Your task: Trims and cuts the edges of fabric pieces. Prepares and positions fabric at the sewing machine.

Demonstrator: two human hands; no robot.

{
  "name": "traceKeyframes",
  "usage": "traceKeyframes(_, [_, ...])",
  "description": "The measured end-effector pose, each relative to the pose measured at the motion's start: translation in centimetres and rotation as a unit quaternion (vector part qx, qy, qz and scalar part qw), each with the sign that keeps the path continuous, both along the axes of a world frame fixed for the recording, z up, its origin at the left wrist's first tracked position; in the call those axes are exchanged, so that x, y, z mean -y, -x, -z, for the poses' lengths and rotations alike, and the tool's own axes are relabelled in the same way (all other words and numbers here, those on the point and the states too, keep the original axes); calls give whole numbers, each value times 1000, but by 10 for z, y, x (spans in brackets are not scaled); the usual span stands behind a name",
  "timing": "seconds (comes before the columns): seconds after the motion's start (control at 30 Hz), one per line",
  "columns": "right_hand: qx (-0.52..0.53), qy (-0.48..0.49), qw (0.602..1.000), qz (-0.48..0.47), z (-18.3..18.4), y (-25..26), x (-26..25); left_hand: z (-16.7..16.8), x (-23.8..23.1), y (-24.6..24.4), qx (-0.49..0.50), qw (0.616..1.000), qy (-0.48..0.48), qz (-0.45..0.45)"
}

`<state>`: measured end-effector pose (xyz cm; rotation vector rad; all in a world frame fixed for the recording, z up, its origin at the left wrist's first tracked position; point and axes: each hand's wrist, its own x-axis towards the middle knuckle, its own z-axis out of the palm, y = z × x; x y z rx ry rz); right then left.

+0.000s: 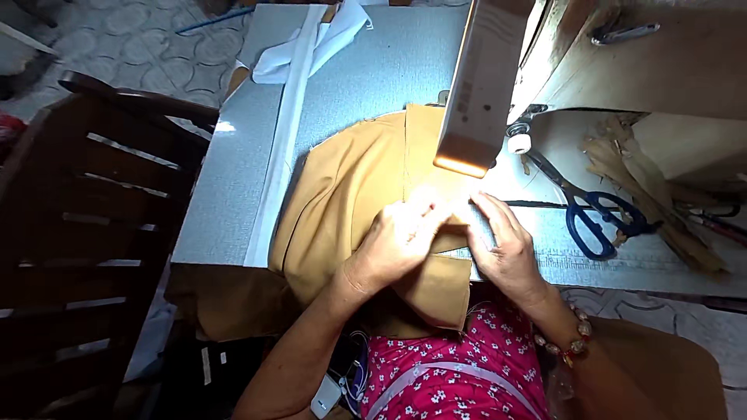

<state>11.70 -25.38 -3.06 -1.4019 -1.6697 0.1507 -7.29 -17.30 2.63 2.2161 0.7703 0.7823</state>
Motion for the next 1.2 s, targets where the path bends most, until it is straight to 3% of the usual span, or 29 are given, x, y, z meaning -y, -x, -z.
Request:
traceKeyframes(0.13, [56,-11,996,-63,10,-1,1,-3,-13,-10,-124,990,0,71])
traceKeyframes(0.53, [120,-7,992,-33,11,3,10,25,-33,-23,-74,994,-69,30])
traceKeyframes(0.8, [129,3,991,-19,12,4,11,40,-31,-22,-162,984,-76,-6])
traceKeyframes(1.2, [111,22,992,-54,6,-7,-12,47,-57,-23,-142,987,-71,7])
